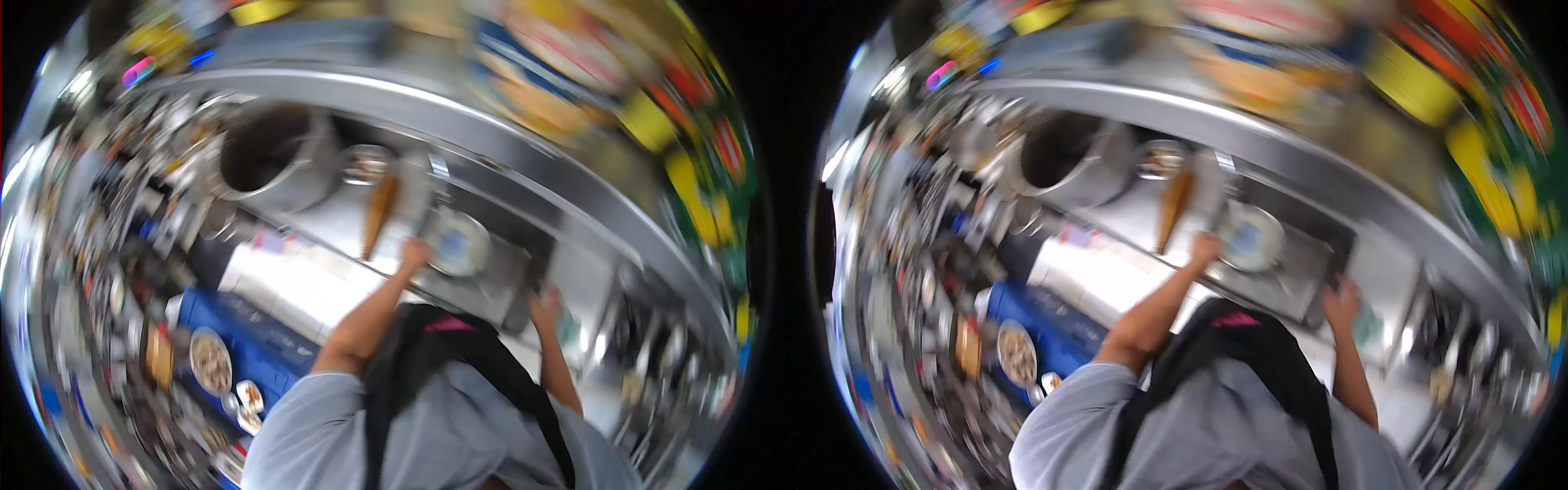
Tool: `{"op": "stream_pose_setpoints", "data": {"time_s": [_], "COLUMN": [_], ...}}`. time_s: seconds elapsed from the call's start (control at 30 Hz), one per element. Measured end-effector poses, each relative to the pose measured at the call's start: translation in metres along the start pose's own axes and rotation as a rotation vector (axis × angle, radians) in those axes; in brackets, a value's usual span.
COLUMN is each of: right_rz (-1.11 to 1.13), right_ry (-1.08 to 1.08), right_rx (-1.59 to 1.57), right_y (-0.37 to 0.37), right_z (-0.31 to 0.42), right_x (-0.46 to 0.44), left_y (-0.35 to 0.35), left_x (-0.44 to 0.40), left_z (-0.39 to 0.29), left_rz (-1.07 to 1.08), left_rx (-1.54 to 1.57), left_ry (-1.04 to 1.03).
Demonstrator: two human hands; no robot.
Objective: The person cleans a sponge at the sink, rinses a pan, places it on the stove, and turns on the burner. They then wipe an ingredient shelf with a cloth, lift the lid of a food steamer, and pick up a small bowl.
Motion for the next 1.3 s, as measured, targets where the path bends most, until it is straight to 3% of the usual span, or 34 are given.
{"op": "stream_pose_setpoints", "data": {"time_s": [0.03,0.07,0.1,0.13,0.17,0.23,0.33,0.37,0.4,0.5,0.53,0.7,0.9,0.97,1.3], "right_rz": [-0.318,-0.344,-0.057,-0.32,-0.107,0.031,0.16,0.202,0.238,0.347,0.378,0.543,0.709,0.761,0.918], "right_ry": [0.036,0.241,0.032,0.458,0.17,-0.035,-0.011,0.006,0.02,0.045,0.051,0.082,-0.006,-0.053,-0.308], "right_rx": [0.097,0.459,0.381,0.209,0.091,-0.062,-0.201,-0.232,-0.262,-0.329,-0.347,-0.404,-0.489,-0.508,-0.637], "right_y": [0.004,-0.025,-0.023,-0.021,-0.017,-0.024,-0.052,-0.062,-0.071,-0.092,-0.099,-0.135,-0.16,-0.164,-0.183], "right_z": [-0.061,-0.132,-0.161,-0.182,-0.189,-0.145,-0.079,-0.06,-0.043,0.001,0.013,0.055,0.076,0.074,0.059], "right_x": [0.023,0.037,0.041,0.056,0.03,-0.005,-0.059,-0.073,-0.086,-0.107,-0.113,-0.123,-0.111,-0.106,-0.087], "left_y": [0.008,-0.004,-0.018,-0.01,0.002,0.008,0.069,0.069,0.06,0.074,0.08,0.099,0.106,0.103,0.1], "left_x": [-0.001,0.0,0.002,0.004,0.021,0.029,0.05,0.057,0.053,0.071,0.074,0.092,0.098,0.101,0.104], "left_z": [-0.007,-0.007,-0.008,0.007,0.013,0.012,-0.005,-0.007,-0.006,-0.015,-0.015,-0.014,-0.013,-0.015,-0.025], "left_rz": [-0.013,-0.129,-0.248,-0.027,0.089,-0.105,-0.211,-0.376,-0.381,-0.472,-0.404,-0.48,-0.564,-0.478,-0.439], "left_rx": [-0.01,0.041,0.096,0.511,0.821,0.855,0.946,0.934,0.899,1.03,1.057,1.034,0.955,0.978,1.063], "left_ry": [0.085,0.123,0.153,0.545,1.019,1.207,1.206,1.278,1.228,1.37,1.363,1.352,1.332,1.381,1.352]}}
Point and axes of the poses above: each hand's wrist, its own x-axis away from the middle knuckle, its own y-axis out of the back of the hand, z = x × y, the point moved 8 cm from there along -x, towards the middle knuckle, and after that the axes turned 2 degrees about -x, right-handed, at the moved point
